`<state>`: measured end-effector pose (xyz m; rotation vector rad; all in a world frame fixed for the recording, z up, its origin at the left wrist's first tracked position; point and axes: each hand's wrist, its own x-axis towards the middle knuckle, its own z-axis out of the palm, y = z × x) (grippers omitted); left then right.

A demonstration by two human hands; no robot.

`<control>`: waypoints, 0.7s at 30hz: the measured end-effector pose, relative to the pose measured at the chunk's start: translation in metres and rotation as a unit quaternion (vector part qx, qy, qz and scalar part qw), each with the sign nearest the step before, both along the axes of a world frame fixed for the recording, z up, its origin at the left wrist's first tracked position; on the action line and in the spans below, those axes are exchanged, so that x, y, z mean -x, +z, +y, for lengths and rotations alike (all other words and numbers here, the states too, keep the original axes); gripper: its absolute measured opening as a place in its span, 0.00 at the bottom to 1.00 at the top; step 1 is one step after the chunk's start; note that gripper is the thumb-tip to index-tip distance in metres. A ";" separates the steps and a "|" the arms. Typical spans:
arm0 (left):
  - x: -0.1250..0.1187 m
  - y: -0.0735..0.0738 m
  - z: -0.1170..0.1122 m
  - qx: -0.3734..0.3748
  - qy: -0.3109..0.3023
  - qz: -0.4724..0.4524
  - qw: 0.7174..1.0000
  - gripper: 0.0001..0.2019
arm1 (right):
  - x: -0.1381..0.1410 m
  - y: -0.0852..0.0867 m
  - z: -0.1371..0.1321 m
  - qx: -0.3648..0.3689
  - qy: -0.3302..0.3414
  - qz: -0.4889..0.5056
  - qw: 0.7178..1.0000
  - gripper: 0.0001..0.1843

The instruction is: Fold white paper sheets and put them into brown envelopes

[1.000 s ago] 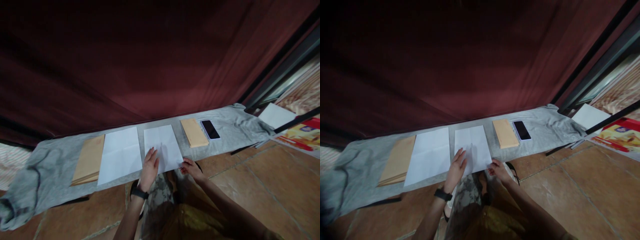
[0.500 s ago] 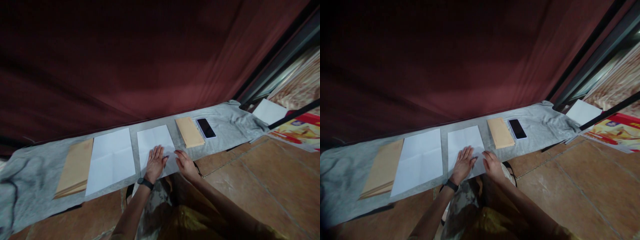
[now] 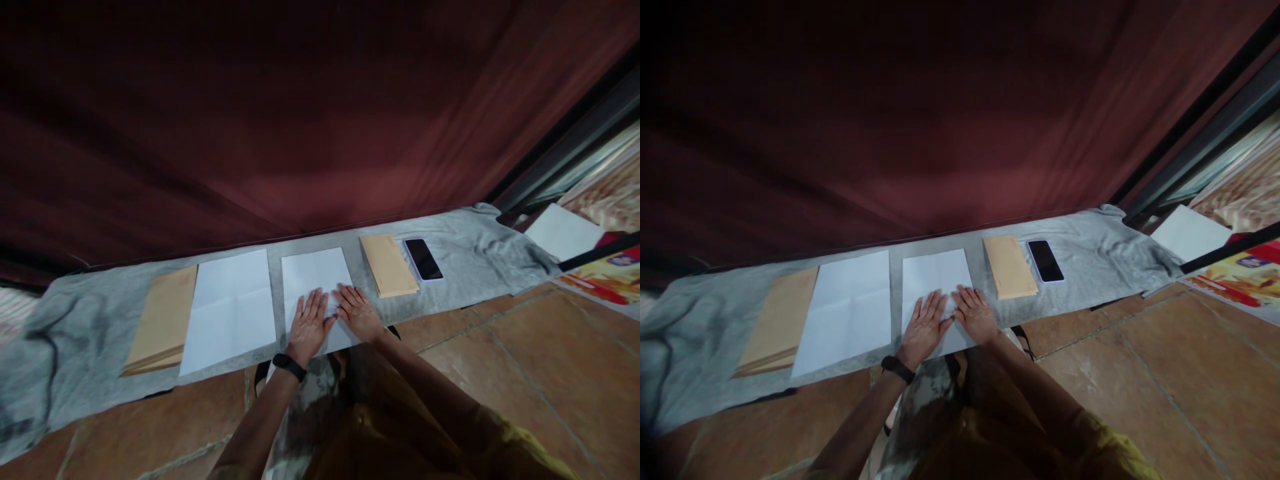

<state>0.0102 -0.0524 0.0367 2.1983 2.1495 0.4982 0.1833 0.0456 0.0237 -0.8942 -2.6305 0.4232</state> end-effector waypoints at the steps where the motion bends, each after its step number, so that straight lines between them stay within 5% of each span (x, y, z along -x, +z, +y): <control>1: 0.001 0.001 -0.002 0.003 0.001 0.004 1.000 0.30 | -0.004 0.001 0.001 -0.001 0.000 0.000 1.000 0.27; 21: 0.021 0.012 -0.047 0.041 0.036 0.029 0.998 0.27 | -0.029 0.000 0.007 -0.006 0.012 0.013 1.000 0.24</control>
